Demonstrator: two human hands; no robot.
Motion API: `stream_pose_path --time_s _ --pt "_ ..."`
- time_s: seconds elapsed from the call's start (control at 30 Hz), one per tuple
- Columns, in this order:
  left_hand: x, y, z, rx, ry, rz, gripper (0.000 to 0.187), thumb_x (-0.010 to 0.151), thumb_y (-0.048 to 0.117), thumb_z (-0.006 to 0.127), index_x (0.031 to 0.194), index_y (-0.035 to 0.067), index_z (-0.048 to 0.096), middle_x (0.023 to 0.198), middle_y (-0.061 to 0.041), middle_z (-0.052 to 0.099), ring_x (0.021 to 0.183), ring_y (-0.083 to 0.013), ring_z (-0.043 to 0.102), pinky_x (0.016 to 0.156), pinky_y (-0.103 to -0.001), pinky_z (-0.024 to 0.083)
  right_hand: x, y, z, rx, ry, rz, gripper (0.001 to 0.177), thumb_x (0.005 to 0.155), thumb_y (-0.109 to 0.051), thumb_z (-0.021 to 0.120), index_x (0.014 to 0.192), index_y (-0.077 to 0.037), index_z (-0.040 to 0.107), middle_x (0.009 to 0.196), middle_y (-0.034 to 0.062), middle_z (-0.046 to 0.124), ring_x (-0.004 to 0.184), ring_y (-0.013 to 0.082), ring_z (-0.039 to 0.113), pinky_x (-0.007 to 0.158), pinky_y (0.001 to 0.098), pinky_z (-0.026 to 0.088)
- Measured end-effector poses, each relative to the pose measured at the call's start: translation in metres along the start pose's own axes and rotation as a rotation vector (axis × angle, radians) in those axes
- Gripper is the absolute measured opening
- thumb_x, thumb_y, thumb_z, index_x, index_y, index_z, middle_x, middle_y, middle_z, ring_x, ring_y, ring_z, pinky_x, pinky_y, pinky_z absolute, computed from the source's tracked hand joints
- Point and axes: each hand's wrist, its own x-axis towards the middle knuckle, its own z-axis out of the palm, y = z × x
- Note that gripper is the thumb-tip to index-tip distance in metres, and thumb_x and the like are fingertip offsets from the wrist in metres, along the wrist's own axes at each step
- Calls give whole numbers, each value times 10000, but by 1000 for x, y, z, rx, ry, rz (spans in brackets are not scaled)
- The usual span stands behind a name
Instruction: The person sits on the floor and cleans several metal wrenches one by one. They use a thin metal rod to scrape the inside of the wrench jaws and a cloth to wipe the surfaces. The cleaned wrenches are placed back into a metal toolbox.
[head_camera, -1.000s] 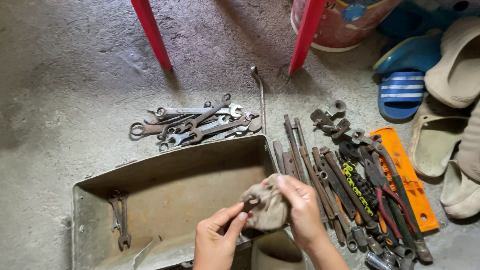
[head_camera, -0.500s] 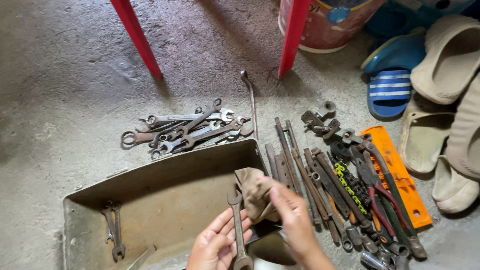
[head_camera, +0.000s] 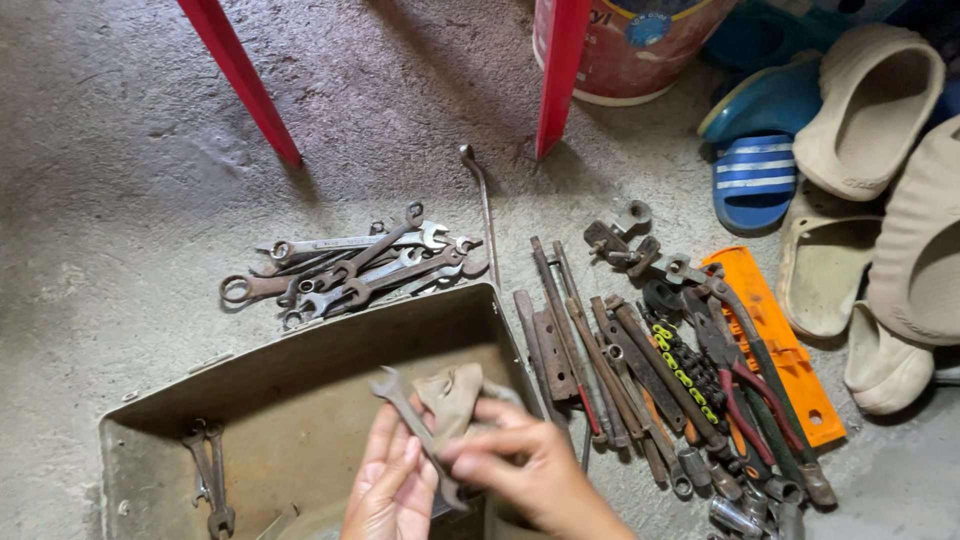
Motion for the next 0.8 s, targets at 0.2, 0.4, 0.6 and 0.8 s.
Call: stream_pose_path --time_s 0.2,0.4,0.6,0.8 --pt "-7 9 23 122 -38 62 687 858 -120 561 1512 43 426 1435 -173 570 1374 -287 534 1078 -434 410 -4 10 16 45 105 206 223 848 -13 788 1046 -36 690 1011 90 743 969 111 700 873 270 564" --pt "-19 27 55 392 132 60 521 878 -14 630 1396 -13 569 1182 -174 723 1139 -292 709 867 -408 609 0 17 6 325 239 191 309 890 -27 691 1176 -63 582 1008 44 736 949 98 681 840 265 545" --pt "-29 27 72 560 143 143 506 854 -8 654 1357 -3 601 1128 -128 766 1095 -241 743 783 -343 619 -1 19 1 280 255 172 262 927 -54 682 1181 -40 618 1023 32 708 967 84 659 859 263 533" --pt "-29 28 65 557 161 202 506 872 -27 626 1376 -4 588 1102 -150 759 1077 -263 741 765 -351 600 -3 12 -2 327 317 199 239 969 -136 634 1161 -8 699 1040 50 751 961 85 681 868 251 541"
